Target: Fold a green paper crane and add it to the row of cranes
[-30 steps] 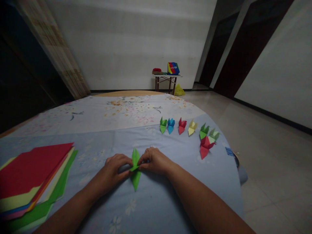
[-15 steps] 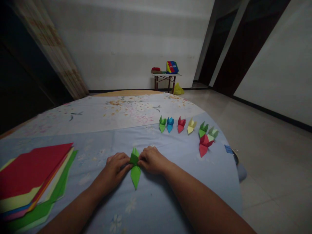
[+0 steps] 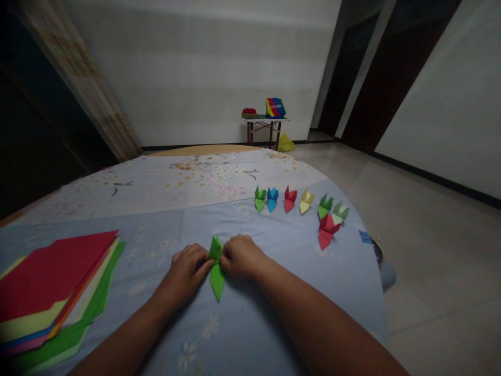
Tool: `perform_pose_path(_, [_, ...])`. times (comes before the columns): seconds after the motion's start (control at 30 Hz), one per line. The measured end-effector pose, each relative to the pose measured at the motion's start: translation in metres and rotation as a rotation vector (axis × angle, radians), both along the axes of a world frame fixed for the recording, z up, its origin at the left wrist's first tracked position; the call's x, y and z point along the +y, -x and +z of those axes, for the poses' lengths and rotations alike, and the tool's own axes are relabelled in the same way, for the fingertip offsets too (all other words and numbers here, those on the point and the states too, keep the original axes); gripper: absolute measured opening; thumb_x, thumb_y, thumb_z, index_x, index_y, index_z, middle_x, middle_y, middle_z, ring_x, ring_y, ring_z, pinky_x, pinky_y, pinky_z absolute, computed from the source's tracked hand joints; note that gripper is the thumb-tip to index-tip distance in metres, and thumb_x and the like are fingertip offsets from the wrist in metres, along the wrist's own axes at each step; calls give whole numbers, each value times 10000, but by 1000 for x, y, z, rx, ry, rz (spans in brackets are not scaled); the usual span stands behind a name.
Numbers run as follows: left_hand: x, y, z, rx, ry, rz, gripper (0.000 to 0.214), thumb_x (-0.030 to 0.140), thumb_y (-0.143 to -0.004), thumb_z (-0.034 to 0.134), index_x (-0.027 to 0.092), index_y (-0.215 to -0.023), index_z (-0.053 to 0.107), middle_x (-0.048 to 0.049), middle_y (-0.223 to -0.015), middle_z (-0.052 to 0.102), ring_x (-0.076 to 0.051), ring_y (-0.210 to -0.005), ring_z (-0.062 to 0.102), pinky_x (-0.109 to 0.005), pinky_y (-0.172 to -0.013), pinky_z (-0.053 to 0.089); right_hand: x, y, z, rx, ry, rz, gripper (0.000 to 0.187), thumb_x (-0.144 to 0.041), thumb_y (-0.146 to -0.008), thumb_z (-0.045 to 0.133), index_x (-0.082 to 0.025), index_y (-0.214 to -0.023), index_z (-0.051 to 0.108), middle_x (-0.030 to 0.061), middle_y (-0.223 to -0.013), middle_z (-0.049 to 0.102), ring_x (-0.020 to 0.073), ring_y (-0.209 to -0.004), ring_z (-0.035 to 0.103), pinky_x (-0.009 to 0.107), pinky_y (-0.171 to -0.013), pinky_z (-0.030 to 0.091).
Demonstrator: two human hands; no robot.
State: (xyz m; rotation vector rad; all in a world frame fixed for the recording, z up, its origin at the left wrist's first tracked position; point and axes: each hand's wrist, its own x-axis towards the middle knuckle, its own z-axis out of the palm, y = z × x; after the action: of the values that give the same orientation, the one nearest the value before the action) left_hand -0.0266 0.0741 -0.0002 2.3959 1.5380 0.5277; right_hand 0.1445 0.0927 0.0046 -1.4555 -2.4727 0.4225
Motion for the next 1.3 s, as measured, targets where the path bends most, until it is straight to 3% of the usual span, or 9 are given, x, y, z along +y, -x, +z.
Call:
perform_pose_path(0.13, [2, 0, -1, -70, 16, 36, 23, 209, -783, 550, 204, -770, 568, -31, -829, 617, -224, -886, 566, -382, -814, 377, 1, 0, 0, 40, 54, -31, 175, -273, -766, 538, -168, -693, 658, 42, -670, 653, 138, -626, 544, 243, -613, 324])
perform_pose_path(0.33, [4, 2, -7, -270, 73, 97, 395, 191, -758, 583, 214, -1114, 414, -7, -850, 663, -205, -882, 612, -396, -861, 374, 3, -1, -3, 97, 45, -93, 191, -329, -776, 553, -169, -855, 619, 44, -760, 656, 147, -677, 560, 229, -582, 310])
perform_pose_path(0.43, [4, 2, -7, -224, 53, 82, 337, 189, -770, 575, 227, -1087, 466, -16, -882, 666, -210, -901, 602, -408, -867, 366, 4, -1, -5, 129, 64, -140, 276, -345, -761, 593, -175, -978, 569, 37, -773, 651, 153, -693, 570, 221, -582, 315])
perform_pose_path(0.57, [2, 3, -8, -130, 8, 8, 187, 207, -800, 556, 255, -978, 591, -26, -956, 649, -219, -946, 569, -397, -858, 370, 6, -2, -10, 152, 85, -164, 295, -386, -762, 613, -217, -1002, 574, 15, -753, 656, 158, -715, 583, 219, -592, 317])
perform_pose_path(0.87, [0, 5, -8, -60, -7, -41, 215, 225, -834, 520, 259, -1008, 642, -39, -871, 615, -213, -899, 557, -377, -844, 380, 7, -2, -12, 138, 66, -208, 313, -476, -789, 568, -294, -1038, 626, -7, -712, 667, 139, -651, 576, 220, -573, 309])
perform_pose_path(1.13, [0, 6, -14, -71, -59, -47, 232, 224, -830, 523, 271, -1024, 640, -35, -920, 593, -211, -923, 533, -386, -851, 383, 7, 1, -14, 128, 37, -266, 411, -572, -760, 549, -243, -994, 628, 35, -750, 667, 171, -718, 600, 228, -580, 324])
perform_pose_path(1.3, [0, 6, -14, -84, -58, -26, 195, 229, -818, 537, 245, -964, 666, -49, -906, 610, -215, -909, 547, -382, -846, 405, 3, -5, -11, 173, 63, -166, 319, -497, -802, 535, -229, -926, 655, 11, -707, 658, 125, -620, 555, 216, -545, 302])
